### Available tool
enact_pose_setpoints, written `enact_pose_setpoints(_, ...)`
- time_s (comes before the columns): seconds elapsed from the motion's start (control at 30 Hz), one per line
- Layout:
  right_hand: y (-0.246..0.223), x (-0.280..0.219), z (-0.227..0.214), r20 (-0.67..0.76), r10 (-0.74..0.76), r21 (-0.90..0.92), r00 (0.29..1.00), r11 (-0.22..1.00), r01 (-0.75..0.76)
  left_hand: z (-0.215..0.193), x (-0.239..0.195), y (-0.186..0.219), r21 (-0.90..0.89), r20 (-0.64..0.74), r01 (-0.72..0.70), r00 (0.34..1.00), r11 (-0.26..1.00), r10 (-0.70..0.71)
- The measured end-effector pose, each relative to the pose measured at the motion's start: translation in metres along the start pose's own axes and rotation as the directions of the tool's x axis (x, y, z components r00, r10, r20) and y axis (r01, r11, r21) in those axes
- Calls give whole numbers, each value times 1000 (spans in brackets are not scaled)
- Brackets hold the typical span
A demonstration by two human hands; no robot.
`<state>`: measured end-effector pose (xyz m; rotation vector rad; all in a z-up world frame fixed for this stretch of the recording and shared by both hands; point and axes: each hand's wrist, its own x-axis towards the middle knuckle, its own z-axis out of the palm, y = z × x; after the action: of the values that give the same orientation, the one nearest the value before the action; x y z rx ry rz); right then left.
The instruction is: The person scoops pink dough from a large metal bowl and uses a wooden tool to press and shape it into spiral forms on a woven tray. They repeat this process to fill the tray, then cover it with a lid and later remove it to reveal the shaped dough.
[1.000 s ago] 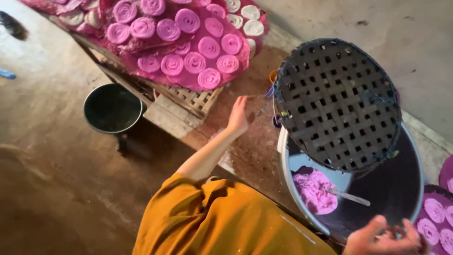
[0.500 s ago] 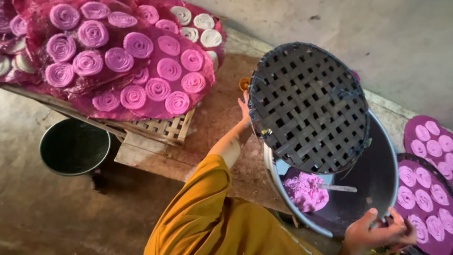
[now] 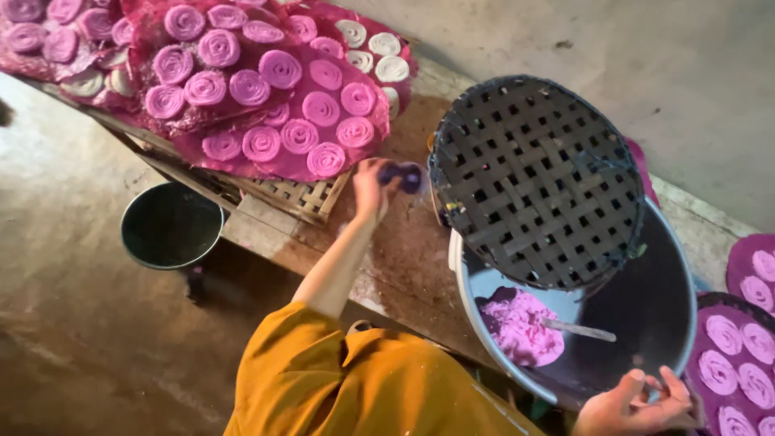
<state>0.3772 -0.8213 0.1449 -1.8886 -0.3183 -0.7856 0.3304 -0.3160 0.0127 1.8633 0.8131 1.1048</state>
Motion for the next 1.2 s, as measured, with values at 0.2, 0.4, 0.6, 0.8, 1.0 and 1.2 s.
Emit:
enact_pose_setpoints(0.2,-12,1,-21,150,-56,339,987,941,1,-98,-79,87,-579,-186,81,956,811,-228)
enact_pose_setpoints(0.4,-50,21,-86,672,-233,562,703,779,-279,-69,-206,302,-293,99,-218,962,931,256)
enact_pose_setpoints(0.6,-25,31,-169,653,-236,411,720,909,-75,21,-319,406,-315,369,-262,852,912,372)
enact_pose_setpoints(0.8,86,18,-247,458,106,395,883,866,-308,105,-394,405,-620,660,165,639,767,395)
enact_pose_setpoints(1.0,186,4,-279,589,422,747,689,40,-663,177,-450,416,-183,901,981,192,-62,390)
enact_pose_setpoints(1.2,232,11,-284,490,645,544,587,300,-784,246,-469,414,-632,759,464,211,621,616)
